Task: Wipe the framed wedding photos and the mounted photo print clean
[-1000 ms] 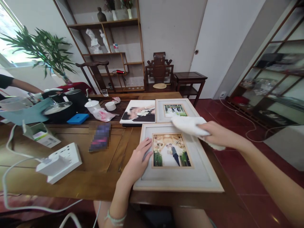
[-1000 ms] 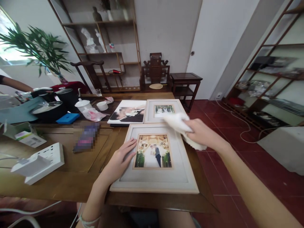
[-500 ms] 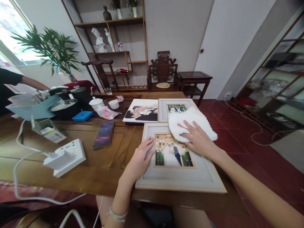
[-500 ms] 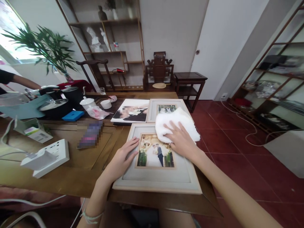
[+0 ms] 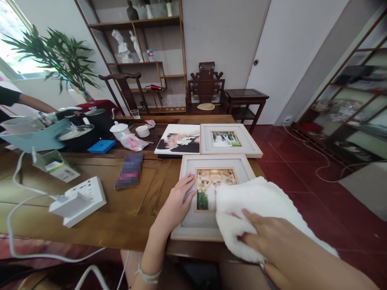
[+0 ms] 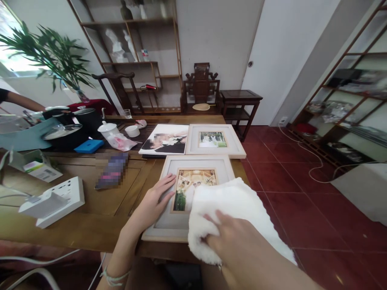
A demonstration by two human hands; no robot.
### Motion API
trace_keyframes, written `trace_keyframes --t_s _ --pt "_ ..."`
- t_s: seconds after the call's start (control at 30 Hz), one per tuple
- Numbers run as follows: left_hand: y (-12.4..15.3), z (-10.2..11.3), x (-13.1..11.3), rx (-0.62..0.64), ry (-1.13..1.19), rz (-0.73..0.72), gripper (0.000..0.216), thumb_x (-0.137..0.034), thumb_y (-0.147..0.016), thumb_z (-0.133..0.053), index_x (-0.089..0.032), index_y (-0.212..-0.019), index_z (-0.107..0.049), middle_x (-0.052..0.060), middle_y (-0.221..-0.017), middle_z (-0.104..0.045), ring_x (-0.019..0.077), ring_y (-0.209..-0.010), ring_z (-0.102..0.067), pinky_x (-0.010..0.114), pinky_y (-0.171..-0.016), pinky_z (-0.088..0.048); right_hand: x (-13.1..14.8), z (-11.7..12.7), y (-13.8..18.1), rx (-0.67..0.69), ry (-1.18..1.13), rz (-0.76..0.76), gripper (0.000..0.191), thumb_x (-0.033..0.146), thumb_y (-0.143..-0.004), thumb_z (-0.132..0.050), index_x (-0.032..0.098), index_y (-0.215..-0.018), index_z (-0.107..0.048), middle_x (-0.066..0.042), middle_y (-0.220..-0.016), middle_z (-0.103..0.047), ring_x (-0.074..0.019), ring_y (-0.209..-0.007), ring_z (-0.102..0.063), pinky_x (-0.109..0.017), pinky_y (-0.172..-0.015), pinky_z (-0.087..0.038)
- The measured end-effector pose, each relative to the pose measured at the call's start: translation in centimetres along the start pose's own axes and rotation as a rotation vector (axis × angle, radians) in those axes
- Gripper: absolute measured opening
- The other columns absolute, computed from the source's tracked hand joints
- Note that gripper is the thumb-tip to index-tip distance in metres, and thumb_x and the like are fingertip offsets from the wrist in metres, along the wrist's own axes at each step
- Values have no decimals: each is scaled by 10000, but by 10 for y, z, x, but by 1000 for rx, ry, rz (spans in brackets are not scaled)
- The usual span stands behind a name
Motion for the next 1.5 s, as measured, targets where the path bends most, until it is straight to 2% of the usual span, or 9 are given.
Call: trace_keyframes --t_s 0.17,0.3,0.43,0.57,0.8,0.97,1.13,1.3,1.5 --pt "-1 1 0 7 4 2 401 -228 -911 -455 -118 -1290 -526 98 -1404 -478 189 -1348 -367 365 -1134 -290 -28 -8 -29 -160 -41 35 511 60 -633 -493 179 -1107 -645 -147 -1428 -432 -315 -1328 -361 -514 -1063 -328" --pt "-1 2 -1 13 5 16 416 -236 -906 -468 -114 -1302 -515 103 -1410 -470 191 -1347 -368 366 -1134 -285 -65 0 -72 -355 67 51 457 92 -696 -497 115 -1134 -626 -183 -1388 -472 -296 -1357 -309 -522 -1114 -206" --pt "-1 3 -2 18 6 17 418 -241 -908 -462 -123 -1306 -512 102 -1414 -463 199 -1348 -367 386 -1127 -295 -81 11 -102 -401 163 51 476 91 -728 -474 109 -1187 -598 -161 -1399 -467 -327 -1377 -246 -585 -1092 -183" --pt "-2 2 -1 -1 16 -2 418 -244 -907 -461 -110 -1298 -518 116 -1401 -478 207 -1340 -381 397 -1124 -300 -64 7 -100 -291 151 143 518 64 -709 -465 126 -1208 -592 -148 -1465 -370 -330 -1398 -177 -645 -1070 -132" --pt "-2 0 2 -21 10 -40 401 -222 -898 -450 -109 -1271 -543 127 -1376 -504 217 -1327 -401 420 -1115 -318 -1 -8 -46 -75 -93 287 502 82 -677 -480 151 -1152 -626 -103 -1480 -356 -275 -1405 -181 -601 -1107 -98" --pt "-1 2 -1 -17 3 -72 402 -183 -888 -429 -117 -1266 -547 118 -1365 -517 208 -1306 -430 404 -1109 -333 15 -11 -30 -80 -207 297 517 95 -672 -490 165 -1172 -602 -101 -1464 -389 -242 -1391 -236 -544 -1130 -120" --pt "-1 2 -1 -31 20 -66 384 -229 -901 -441 -133 -1253 -560 120 -1358 -525 221 -1289 -451 418 -1104 -338 -20 -10 -60 -214 -96 144 464 105 -720 -494 115 -1171 -601 -186 -1415 -438 -275 -1381 -255 -553 -1120 -129" --pt "0 4 -3 -22 36 -43 380 -255 -918 -428 -157 -1263 -553 105 -1372 -514 224 -1312 -422 427 -1113 -319 -55 8 -107 -331 -4 28 465 126 -846 -393 97 -1299 -491 -159 -1436 -417 -320 -1394 -197 -601 -1085 -172" --pt "2 9 -7 -120 59 -57 418 -281 -961 -338 -185 -1353 -446 79 -1450 -418 189 -1347 -367 377 -1138 -270 -32 10 -132 -243 62 102 472 111 -813 -444 129 -1278 -527 -133 -1508 -293 -347 -1408 -104 -682 -1053 -105"
Point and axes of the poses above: each hand's wrist, its own y-axis away from the middle knuckle, its own z-axis out of the back of the hand, x = y × z, the point moved 4 cm from there along -y, towards the middle knuckle
